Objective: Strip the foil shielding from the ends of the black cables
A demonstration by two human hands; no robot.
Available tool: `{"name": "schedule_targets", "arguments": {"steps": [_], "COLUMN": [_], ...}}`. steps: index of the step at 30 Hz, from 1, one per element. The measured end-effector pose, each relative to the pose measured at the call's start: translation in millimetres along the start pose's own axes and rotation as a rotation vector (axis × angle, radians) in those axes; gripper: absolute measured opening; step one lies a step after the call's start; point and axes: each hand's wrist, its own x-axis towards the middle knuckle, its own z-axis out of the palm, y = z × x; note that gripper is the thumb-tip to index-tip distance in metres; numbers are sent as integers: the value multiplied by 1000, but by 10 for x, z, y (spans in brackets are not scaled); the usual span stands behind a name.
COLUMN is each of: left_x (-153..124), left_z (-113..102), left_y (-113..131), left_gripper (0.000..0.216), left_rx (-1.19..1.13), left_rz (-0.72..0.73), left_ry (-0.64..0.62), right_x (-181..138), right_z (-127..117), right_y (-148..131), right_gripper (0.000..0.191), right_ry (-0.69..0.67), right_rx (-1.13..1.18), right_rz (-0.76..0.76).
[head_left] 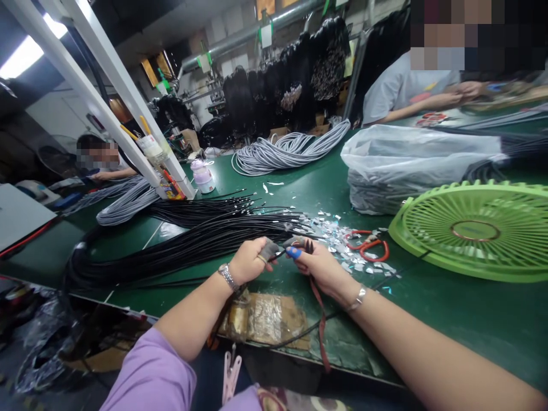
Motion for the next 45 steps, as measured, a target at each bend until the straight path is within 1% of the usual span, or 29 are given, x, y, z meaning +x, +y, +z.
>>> {"name": "schedule_targets", "arguments": {"steps": [2,4,9,14,19,22,24,26,29,31,34,35,37,39,41,43,44,45], "left_x": [-8,-4,11,9,14,14,10,4,5,18,49,57,60,41,4,-47,-79,-119], "left_z": [-5,-6,3,8,-3,-11,-18,-25,-37,-46,-55,-55,-51,-50,-55,-64,-71,-81], "left_y": [1,-1,16,41,9,-22,-30,-25,-8,-9,-39,-51,-64,-55,-27,6,22,38], "left_gripper": [33,35,38,42,40,34,30,28,25,22,17,18,24,29,31,27,25,23], "left_rx": [-53,-86,-85,-88,-38,13,47,46,31,120,322,337,283,258,334,457,502,518], "left_rz": [-10,-24,23,-11,76,144,165,127,13,6,75,74,38,54,127,166,163,152], "left_ry": [42,37,35,32,41,43,45,24,-35,-14,74,63,-18,-88,-133,-170,-158,-120], "right_x": [6,6,-4,0,1,0,1,0,-14,-31,-50,-49,-30,7,50,85,96,104], "right_z": [-5,-10,-20,-34,-36,-34,-34,-37,-38,-38,-44,-50,-70,-98,-127,-155,-168,-179], "right_y": [1,-4,-26,-24,-18,-16,-15,-16,-26,-37,-48,-46,-31,-5,21,38,43,47], "right_gripper": [40,39,37,34,33,34,34,34,33,31,33,35,39,40,36,29,26,25], "right_ry": [-5,-20,-65,-91,-107,-102,-92,-88,-97,-103,-104,-94,-70,-61,-77,-96,-108,-122], "right_rx": [6,-5,-64,-92,-102,-103,-101,-100,-121,-153,-208,-227,-274,-339,-445,-610,-708,-805], "right_rz": [-7,-28,-61,-68,-84,-85,-79,-77,-95,-112,-129,-128,-126,-153,-239,-352,-398,-435]}}
